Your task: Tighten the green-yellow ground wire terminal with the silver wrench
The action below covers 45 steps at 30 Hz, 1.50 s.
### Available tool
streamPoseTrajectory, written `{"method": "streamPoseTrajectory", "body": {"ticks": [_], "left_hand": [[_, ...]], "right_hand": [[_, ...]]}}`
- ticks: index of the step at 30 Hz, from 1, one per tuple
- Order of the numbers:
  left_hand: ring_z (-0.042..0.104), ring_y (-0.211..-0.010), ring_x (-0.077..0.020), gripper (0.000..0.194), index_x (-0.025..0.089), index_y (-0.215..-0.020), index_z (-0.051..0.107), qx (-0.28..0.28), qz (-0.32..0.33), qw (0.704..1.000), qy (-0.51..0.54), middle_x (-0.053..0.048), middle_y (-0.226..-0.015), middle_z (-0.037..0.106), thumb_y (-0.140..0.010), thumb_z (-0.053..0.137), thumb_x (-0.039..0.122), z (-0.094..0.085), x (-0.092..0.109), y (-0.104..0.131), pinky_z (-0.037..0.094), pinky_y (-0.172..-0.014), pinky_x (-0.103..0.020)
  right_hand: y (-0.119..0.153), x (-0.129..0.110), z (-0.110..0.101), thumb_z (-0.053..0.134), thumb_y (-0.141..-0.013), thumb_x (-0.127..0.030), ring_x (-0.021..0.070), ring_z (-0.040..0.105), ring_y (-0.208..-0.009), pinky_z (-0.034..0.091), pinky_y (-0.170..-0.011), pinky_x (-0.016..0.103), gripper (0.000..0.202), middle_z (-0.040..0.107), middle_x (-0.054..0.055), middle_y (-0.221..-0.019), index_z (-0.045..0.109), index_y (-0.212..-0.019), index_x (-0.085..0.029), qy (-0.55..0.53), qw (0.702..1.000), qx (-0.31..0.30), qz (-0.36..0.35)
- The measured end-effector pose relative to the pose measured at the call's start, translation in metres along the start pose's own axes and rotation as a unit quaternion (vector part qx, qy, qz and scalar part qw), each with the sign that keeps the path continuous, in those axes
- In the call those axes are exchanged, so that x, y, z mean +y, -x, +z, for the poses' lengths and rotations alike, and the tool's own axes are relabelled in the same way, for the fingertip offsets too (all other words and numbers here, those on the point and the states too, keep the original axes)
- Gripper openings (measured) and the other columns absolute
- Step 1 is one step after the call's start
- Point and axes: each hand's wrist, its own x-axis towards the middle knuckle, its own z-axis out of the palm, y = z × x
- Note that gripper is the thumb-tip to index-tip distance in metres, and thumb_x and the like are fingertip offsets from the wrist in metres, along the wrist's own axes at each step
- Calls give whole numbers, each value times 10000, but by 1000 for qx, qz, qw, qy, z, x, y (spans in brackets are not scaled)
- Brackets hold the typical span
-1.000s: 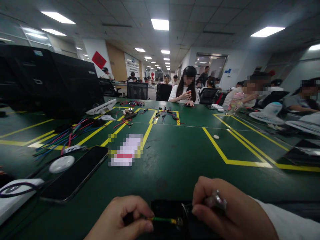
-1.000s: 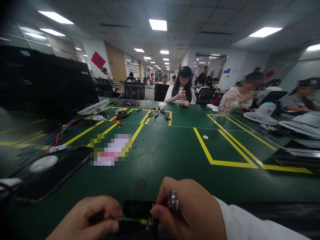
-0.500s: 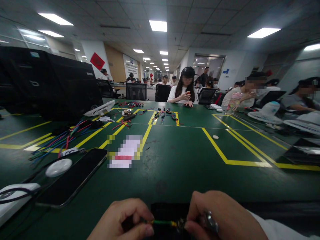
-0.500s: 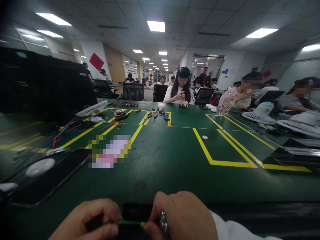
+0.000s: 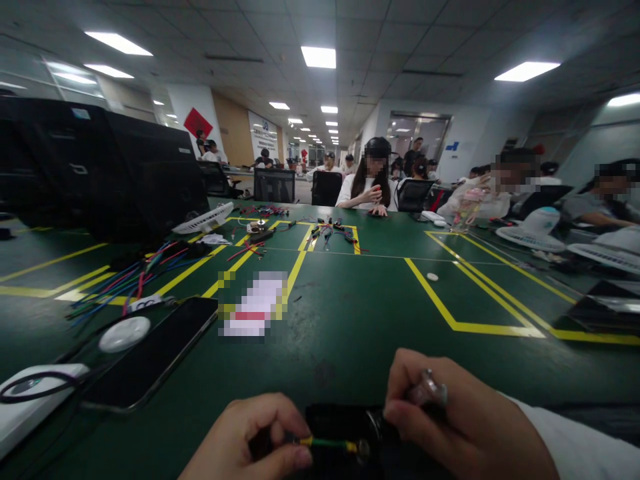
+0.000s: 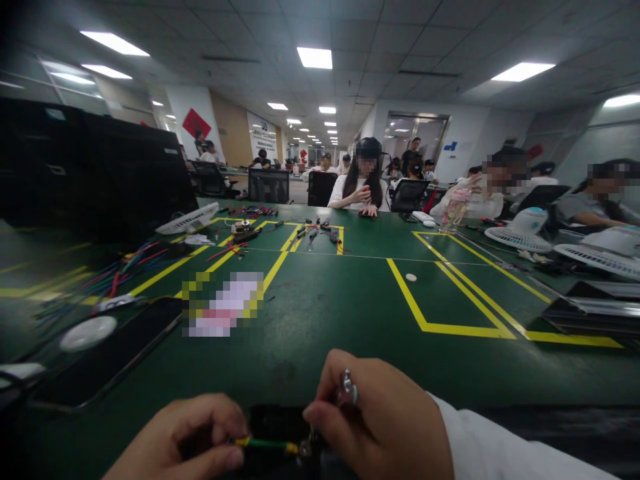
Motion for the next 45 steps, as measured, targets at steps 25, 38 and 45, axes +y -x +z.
{"method": "streamPoseTrajectory", "body": {"ticks": [25,38,45], "left_hand": [[571,-656,-167,157,190,-783,700,7,5,1000,-30,25,-660,578,-792,659,342,-1,0,0,396,-606,-236],[563,-652,-156,146,202,-792,689,9,-9,1000,-15,38,-652,565,-790,658,345,0,1,3,411,-612,-228],[550,-641,-152,135,202,-779,687,16,4,1000,-24,33,-652,560,-794,647,329,0,3,1,407,-595,-225]], "right_hand": [[-5,7,2,623,-842,-196,145,600,-645,371,-573,230,45,673,-33,-743,602,-828,-233,17,988,-102,-115],[13,-2,4,619,-803,-168,115,545,-522,374,-473,192,94,610,-50,-627,559,-767,-230,-24,999,15,35],[7,-6,16,682,-786,-189,120,595,-530,384,-481,188,111,654,-52,-642,584,-757,-233,46,998,30,10]]}}
